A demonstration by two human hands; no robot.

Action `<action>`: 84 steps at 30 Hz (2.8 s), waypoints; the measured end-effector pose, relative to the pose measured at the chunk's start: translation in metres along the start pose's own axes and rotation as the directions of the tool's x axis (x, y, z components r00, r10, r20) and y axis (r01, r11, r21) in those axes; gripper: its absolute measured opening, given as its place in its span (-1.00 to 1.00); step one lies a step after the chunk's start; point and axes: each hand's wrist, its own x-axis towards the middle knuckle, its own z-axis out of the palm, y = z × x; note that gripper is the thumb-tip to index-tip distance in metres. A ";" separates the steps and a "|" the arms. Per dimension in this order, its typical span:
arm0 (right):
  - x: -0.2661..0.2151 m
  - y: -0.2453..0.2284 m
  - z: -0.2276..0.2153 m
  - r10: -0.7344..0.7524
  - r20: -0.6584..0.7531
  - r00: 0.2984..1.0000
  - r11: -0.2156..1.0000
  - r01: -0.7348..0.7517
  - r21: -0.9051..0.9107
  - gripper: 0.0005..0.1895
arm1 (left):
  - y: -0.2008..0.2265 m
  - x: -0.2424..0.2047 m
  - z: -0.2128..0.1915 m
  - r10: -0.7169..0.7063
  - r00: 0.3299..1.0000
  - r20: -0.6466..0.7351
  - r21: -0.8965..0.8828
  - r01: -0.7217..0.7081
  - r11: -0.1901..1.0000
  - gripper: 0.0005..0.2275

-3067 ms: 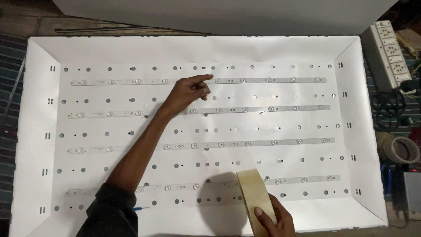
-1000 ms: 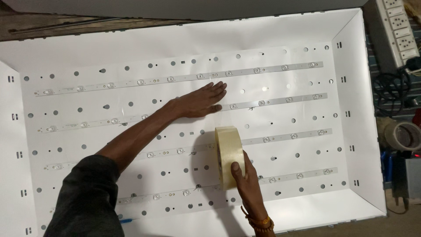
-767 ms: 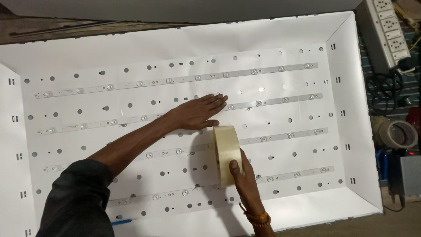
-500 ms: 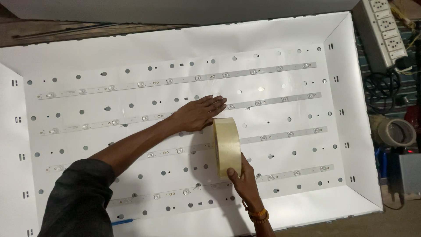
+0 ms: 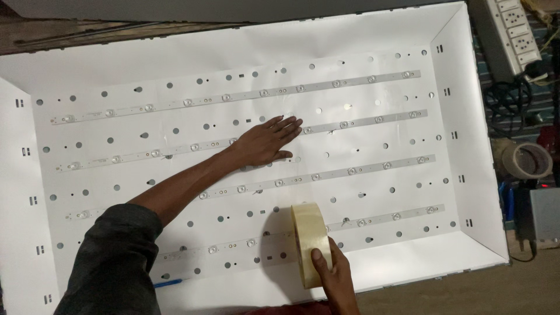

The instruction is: The person applies clear packing tape over multiple horizontal LED strip lines on a white panel. They smooth each strip with their hand, then use a blue utility knife to cut the tape. The process repeats across the panel surface.

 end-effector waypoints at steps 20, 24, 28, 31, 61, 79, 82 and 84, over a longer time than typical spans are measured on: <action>0.014 0.001 -0.009 -0.188 0.115 0.975 0.971 0.202 -0.127 0.07 | 0.066 -0.029 0.013 0.320 0.937 0.137 -0.042 -0.318 0.947 -0.18; 0.020 0.013 -0.012 -0.343 0.141 0.929 0.921 0.362 -0.143 0.09 | 0.100 -0.031 -0.008 0.119 0.900 0.419 0.114 -0.182 0.977 0.13; 0.025 0.014 -0.009 -0.430 0.188 0.883 0.884 0.454 -0.113 -0.09 | 0.121 -0.031 -0.014 -0.041 0.948 0.316 0.279 -0.052 0.959 0.18; 0.012 0.020 -0.008 -0.397 0.121 0.910 0.914 0.405 -0.043 -0.16 | 0.125 -0.032 -0.009 -0.050 0.948 0.316 0.268 -0.038 0.963 0.17; -0.053 0.103 -0.037 -0.299 0.092 0.950 0.949 0.306 -0.074 -0.18 | 0.181 -0.069 0.004 0.327 0.856 0.401 -0.199 -0.267 0.943 -0.03; -0.115 0.084 -0.049 0.093 -0.131 0.987 0.994 -0.100 -0.053 -0.06 | 0.191 -0.075 0.023 0.291 0.926 0.241 -0.040 -0.290 0.956 0.07; -0.123 0.088 -0.051 0.055 -0.105 0.993 0.995 -0.063 -0.081 -0.03 | 0.197 -0.080 0.021 0.283 0.927 0.245 -0.096 -0.268 0.959 0.05; -0.123 0.093 -0.049 0.027 -0.071 0.997 0.994 -0.035 -0.108 -0.01 | 0.200 -0.081 0.020 0.248 0.931 0.266 -0.039 -0.246 0.968 0.07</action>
